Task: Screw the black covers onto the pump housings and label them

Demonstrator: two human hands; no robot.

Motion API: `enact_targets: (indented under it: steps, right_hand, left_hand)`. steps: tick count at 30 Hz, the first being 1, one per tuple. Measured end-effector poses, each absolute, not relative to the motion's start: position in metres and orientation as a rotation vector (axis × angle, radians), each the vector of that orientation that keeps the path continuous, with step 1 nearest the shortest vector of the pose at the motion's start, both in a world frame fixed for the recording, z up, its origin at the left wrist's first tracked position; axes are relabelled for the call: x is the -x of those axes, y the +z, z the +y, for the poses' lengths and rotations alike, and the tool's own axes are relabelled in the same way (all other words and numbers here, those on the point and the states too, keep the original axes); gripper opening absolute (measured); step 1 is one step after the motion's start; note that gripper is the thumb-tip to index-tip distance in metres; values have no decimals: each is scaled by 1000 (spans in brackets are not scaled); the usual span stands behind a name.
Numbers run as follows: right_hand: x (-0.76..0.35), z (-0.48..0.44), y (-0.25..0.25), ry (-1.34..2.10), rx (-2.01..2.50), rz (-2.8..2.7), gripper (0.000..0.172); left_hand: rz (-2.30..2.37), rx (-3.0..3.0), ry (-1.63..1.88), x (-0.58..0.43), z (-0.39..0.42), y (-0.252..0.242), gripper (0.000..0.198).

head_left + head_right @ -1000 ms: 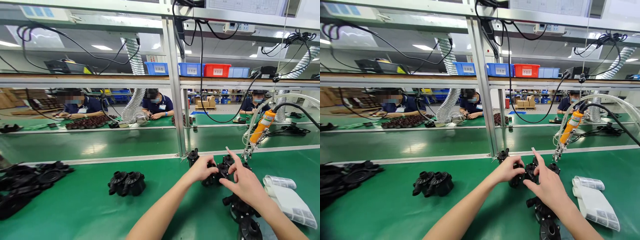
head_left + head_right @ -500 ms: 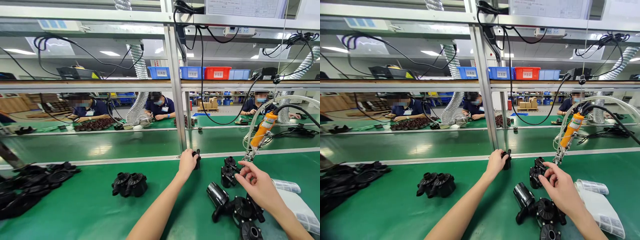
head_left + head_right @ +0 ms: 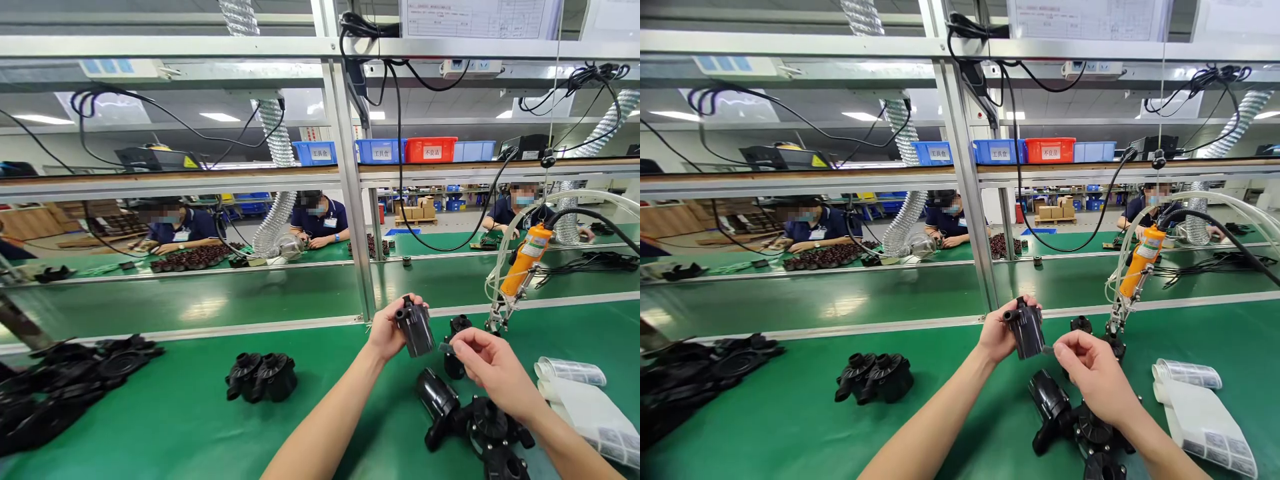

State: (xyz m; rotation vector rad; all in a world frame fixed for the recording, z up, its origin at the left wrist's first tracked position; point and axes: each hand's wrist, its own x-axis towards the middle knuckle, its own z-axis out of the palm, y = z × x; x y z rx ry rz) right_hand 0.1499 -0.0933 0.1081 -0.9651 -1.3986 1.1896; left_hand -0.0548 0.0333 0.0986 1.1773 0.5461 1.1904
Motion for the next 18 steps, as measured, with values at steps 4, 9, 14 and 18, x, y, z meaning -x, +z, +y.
enact_targets:
  steps: [4, 9, 14, 18]
  right_hand:
    - [-138, -95, 113, 1195, 964, -1427, 46]
    - [-134, -93, 115, 1075, 1029, -1523, 47]
    - [-130, -88, 113, 1020, 1050, -1565, 47]
    - [-128, -87, 112, 1007, 1057, -1565, 44]
  left_hand:
    - [271, -987, 1052, 40, 9, 112, 19]
    - [234, -980, 1032, 34, -1, 118, 21]
    - [214, -987, 1030, 31, -3, 117, 22]
    - [212, -985, 1030, 31, -3, 116, 21]
